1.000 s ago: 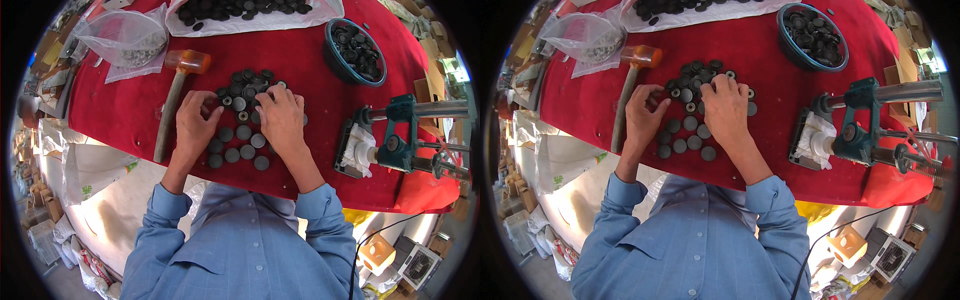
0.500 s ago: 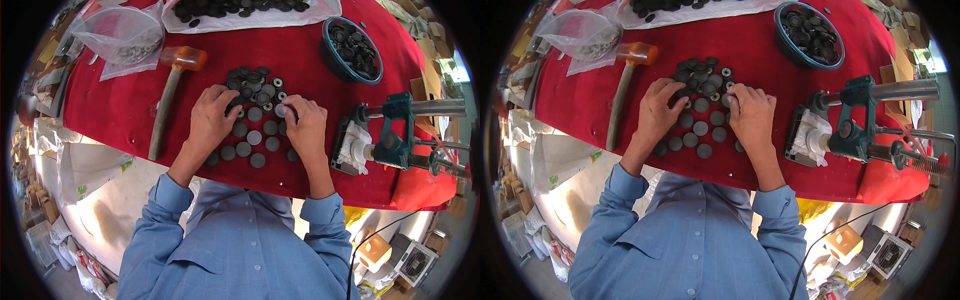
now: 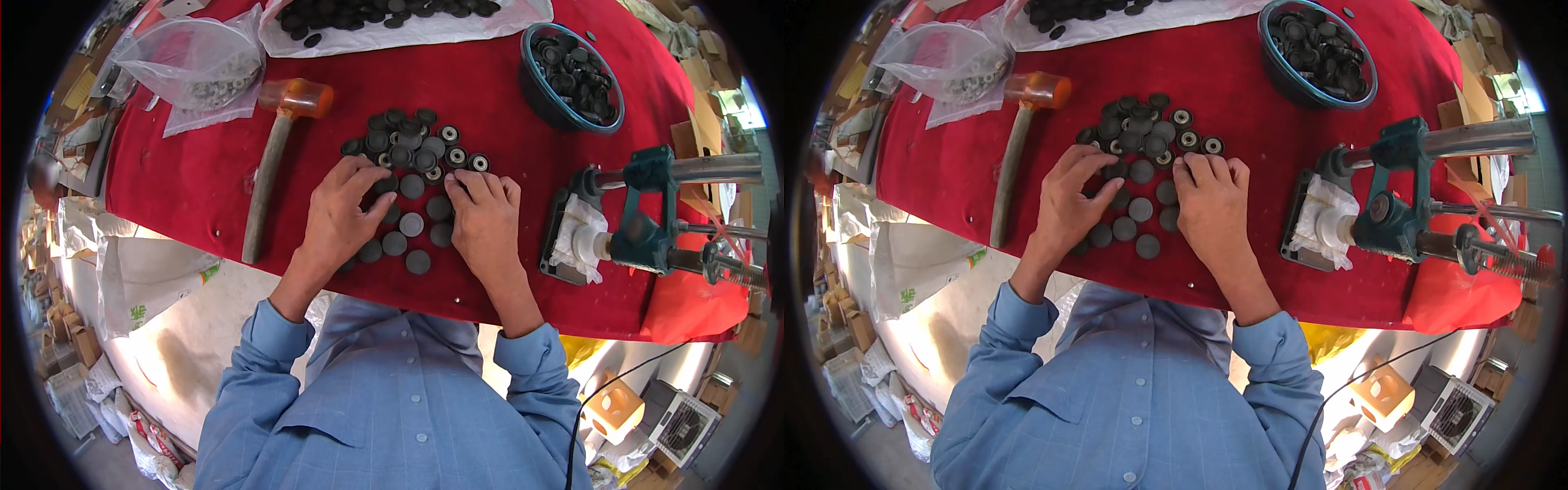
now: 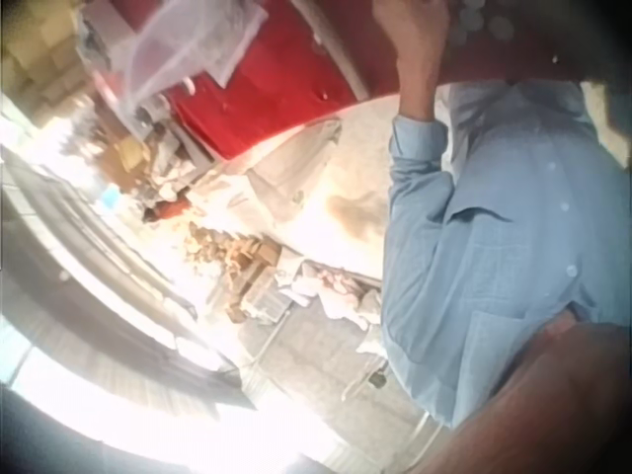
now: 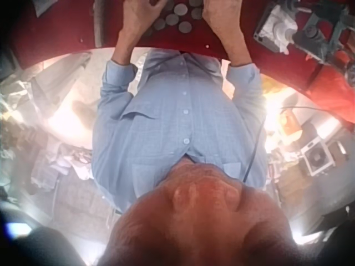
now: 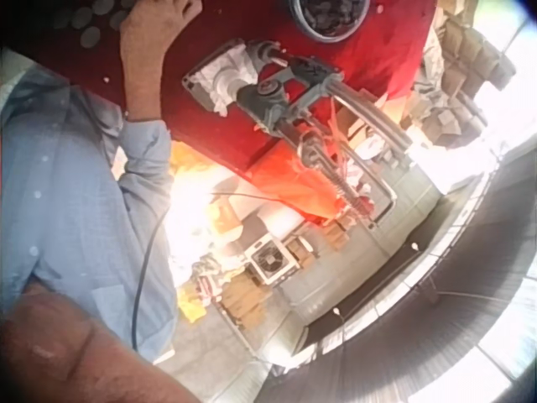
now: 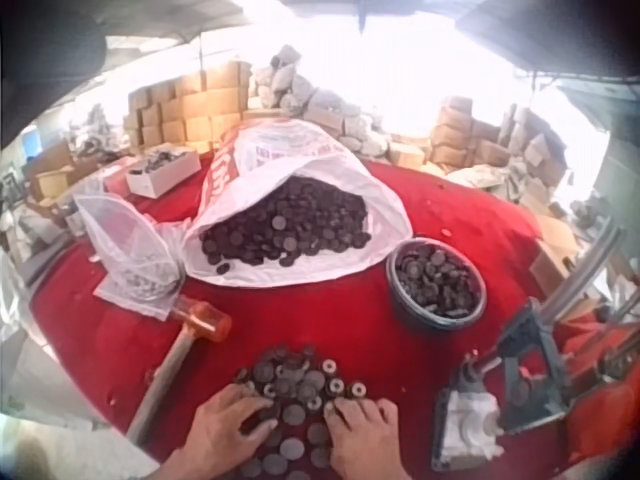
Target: The person sorts and arranges small circular rubber or plastic parts by hand, taking them from a storage bag and placing them onto a table.
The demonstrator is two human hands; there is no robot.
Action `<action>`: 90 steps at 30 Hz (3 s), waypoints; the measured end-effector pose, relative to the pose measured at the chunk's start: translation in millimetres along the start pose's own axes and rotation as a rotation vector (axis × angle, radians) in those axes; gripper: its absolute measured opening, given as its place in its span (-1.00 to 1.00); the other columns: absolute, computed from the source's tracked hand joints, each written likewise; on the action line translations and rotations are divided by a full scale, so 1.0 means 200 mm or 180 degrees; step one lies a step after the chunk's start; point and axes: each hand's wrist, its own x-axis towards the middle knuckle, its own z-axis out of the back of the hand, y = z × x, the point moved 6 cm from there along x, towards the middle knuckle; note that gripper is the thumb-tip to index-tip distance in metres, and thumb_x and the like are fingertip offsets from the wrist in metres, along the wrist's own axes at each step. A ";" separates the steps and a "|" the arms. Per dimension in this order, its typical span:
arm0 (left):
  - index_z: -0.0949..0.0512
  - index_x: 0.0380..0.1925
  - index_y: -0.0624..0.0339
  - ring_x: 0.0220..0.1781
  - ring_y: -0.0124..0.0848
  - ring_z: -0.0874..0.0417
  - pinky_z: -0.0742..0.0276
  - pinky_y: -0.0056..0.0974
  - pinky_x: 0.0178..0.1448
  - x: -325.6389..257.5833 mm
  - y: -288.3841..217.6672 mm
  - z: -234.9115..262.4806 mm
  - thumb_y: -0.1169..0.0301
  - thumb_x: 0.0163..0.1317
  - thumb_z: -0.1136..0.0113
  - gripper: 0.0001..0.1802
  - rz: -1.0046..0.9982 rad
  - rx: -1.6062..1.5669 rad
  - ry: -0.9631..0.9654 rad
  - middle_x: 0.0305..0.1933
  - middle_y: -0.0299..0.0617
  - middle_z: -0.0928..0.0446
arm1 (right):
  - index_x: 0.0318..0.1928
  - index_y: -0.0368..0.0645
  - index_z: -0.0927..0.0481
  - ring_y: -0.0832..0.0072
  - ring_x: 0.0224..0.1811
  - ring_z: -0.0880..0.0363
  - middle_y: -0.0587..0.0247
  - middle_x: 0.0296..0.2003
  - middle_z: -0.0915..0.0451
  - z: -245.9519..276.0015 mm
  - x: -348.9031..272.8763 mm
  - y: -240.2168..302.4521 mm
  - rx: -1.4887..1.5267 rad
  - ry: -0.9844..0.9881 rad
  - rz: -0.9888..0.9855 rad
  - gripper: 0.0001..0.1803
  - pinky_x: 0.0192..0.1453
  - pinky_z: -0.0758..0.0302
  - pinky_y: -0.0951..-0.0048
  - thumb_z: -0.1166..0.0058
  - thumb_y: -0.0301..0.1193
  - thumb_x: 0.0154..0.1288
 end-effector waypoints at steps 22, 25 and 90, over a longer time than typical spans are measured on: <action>-0.75 -0.12 0.24 -0.08 -0.09 -0.73 -0.70 -0.09 -0.09 -0.02 -0.01 -0.04 0.54 0.14 -0.49 -0.73 -0.0364 0.0259 0.0068 -0.05 -0.10 -0.65 | 0.09 -0.14 -0.72 0.20 0.12 -0.66 0.19 0.05 -0.70 0.04 0.01 -0.05 0.0805 0.0176 -0.0655 -0.60 0.35 -0.41 0.07 -0.22 -0.59 0.21; -0.75 -0.11 0.25 -0.07 -0.10 -0.73 -0.70 -0.09 -0.08 -0.03 -0.01 -0.03 0.55 0.16 -0.46 -0.74 -0.0424 0.0323 0.0028 -0.04 -0.09 -0.65 | 0.07 -0.12 -0.72 0.19 0.02 -0.67 0.18 -0.07 -0.69 -0.04 0.09 -0.06 0.1201 0.0018 -0.0792 -0.64 0.17 -0.48 0.11 -0.27 -0.54 0.25; -0.72 -0.03 0.25 -0.12 -0.07 -0.70 -0.63 -0.07 -0.03 0.13 0.11 -0.01 0.53 0.16 -0.48 -0.66 -0.0051 -0.0099 -0.0021 -0.11 -0.07 -0.64 | -0.04 -0.11 -0.72 0.26 -0.01 -0.63 0.25 -0.11 -0.65 -0.16 0.32 -0.04 0.0354 0.0167 -0.0259 -0.62 0.11 -0.43 0.16 -0.46 -0.39 0.09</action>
